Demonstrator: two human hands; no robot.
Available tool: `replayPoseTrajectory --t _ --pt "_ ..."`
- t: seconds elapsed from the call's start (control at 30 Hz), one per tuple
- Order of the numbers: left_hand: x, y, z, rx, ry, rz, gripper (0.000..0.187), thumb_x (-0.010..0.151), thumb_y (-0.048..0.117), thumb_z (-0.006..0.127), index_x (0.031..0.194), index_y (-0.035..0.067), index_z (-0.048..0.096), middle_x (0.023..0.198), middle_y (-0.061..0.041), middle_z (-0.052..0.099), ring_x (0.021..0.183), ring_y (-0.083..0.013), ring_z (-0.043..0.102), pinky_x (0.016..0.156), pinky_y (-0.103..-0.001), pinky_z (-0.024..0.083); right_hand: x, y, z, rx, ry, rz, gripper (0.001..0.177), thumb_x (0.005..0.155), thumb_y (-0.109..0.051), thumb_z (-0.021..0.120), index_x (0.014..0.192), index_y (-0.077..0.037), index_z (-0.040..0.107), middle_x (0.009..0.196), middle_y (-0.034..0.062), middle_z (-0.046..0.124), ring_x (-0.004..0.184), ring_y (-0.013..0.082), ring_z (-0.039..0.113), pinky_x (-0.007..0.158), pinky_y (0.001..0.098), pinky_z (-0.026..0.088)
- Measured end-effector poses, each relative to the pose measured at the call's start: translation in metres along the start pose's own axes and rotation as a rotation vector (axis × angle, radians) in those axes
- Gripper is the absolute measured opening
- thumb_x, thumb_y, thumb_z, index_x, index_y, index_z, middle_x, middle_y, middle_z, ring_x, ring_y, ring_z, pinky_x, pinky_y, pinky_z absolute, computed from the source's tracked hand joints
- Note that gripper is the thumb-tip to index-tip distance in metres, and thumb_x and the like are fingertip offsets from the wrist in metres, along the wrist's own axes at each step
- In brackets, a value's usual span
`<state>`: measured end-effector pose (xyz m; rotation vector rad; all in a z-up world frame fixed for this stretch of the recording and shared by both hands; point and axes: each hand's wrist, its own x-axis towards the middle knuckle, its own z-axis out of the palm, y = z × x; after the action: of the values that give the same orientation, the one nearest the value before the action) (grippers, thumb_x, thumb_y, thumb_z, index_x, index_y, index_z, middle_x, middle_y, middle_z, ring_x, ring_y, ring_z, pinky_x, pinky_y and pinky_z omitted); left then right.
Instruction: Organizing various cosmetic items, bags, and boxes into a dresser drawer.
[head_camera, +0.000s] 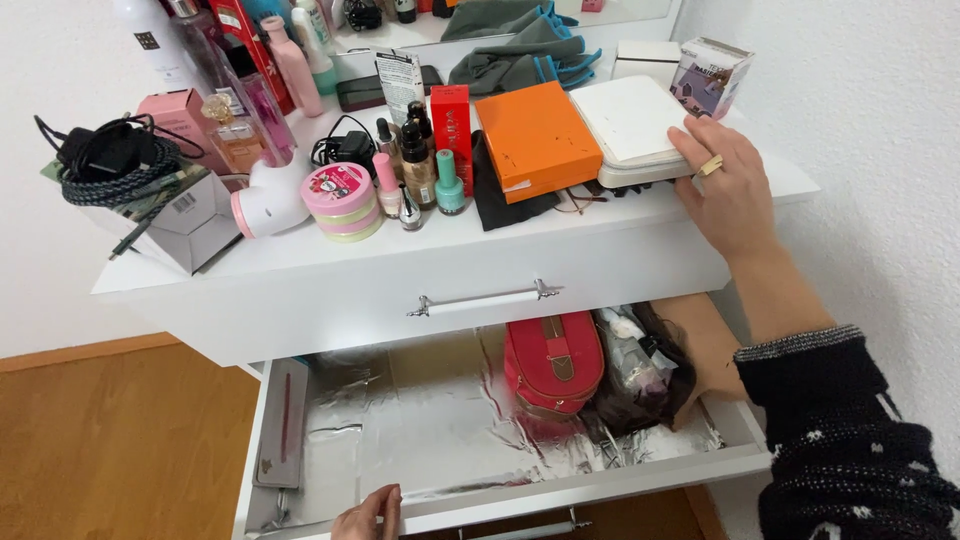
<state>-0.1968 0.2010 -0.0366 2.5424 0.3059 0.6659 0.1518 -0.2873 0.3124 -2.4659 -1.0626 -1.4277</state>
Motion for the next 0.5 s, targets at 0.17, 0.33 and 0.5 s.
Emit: replayPoseTrajectory --t 0.17,0.33,0.5 --pt "-0.001 0.005 0.001 0.020 -0.019 -0.066 0.021 0.088 0.043 0.066 0.089 0.027 0.080 0.054 0.009 0.072 0.051 -0.0095 0.072 0.065 -0.030 0.058 0.000 0.003 0.001 -0.025 0.000 -0.024 0.065 0.084 0.016 0.078 0.145 0.003 0.059 0.145 0.0222 0.061 0.133 0.0406 0.059 0.112 0.0516 0.050" --pt "-0.002 -0.002 0.005 0.006 0.014 -0.069 0.020 0.086 0.042 0.068 0.087 0.027 0.081 0.053 0.008 0.072 0.051 -0.0107 0.072 0.065 -0.030 0.057 0.005 -0.002 -0.001 -0.020 0.045 -0.051 0.044 0.099 0.014 0.068 0.141 0.005 0.060 0.140 0.0230 0.063 0.129 0.0418 0.060 0.113 0.0511 0.053" --pt "0.003 0.008 -0.008 0.006 -0.103 -0.097 0.024 0.089 0.044 0.063 0.092 0.027 0.080 0.055 0.010 0.074 0.055 -0.0088 0.075 0.069 -0.029 0.059 0.005 -0.002 0.001 -0.007 0.087 -0.050 0.031 0.109 0.009 0.059 0.140 0.008 0.061 0.140 0.0265 0.062 0.131 0.0463 0.058 0.112 0.0549 0.052"
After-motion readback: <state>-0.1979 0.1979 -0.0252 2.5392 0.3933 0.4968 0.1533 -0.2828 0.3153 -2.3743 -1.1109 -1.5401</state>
